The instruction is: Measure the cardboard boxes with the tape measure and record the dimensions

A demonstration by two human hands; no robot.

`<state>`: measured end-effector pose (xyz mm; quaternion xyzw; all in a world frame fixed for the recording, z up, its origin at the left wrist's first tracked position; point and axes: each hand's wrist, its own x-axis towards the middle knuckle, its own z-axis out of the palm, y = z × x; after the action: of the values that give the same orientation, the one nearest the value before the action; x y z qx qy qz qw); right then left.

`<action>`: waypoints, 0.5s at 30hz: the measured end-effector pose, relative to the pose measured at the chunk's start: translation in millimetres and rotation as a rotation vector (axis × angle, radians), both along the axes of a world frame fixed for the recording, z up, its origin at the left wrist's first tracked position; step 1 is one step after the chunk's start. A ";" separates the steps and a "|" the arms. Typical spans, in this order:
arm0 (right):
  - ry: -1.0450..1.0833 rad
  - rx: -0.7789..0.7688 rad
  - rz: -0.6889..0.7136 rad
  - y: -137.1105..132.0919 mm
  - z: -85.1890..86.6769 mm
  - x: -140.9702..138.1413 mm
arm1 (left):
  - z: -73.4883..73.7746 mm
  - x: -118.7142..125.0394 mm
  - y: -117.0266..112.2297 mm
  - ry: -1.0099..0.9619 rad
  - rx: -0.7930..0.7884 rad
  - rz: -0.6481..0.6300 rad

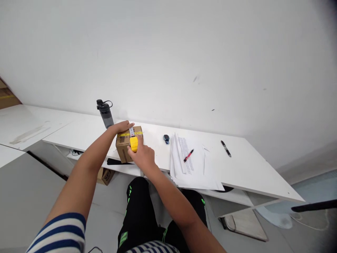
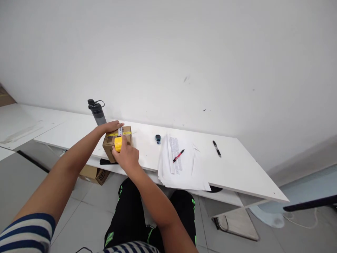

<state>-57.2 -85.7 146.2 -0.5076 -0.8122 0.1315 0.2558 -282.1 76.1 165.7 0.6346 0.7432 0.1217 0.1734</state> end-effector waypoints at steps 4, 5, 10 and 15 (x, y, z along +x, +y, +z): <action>-0.013 0.008 0.004 2.7 -2.8 -0.1 | 2.5 15.3 -18.5 0.077 0.137 -0.032; -0.014 0.016 0.006 3.4 -3.9 1.0 | 5.4 20.0 -24.3 0.097 0.182 -0.039; 0.045 0.072 0.036 12.6 -5.0 14.1 | 29.8 43.9 -58.7 0.156 0.513 0.007; 0.396 -0.039 -0.032 28.4 -5.2 31.6 | 30.7 65.1 -89.7 -0.003 0.389 -0.056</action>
<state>-25.7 -57.3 141.0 -0.4895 -0.7352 0.2404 0.4025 -217.0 -13.6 196.4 0.6763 0.6877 0.2590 0.0518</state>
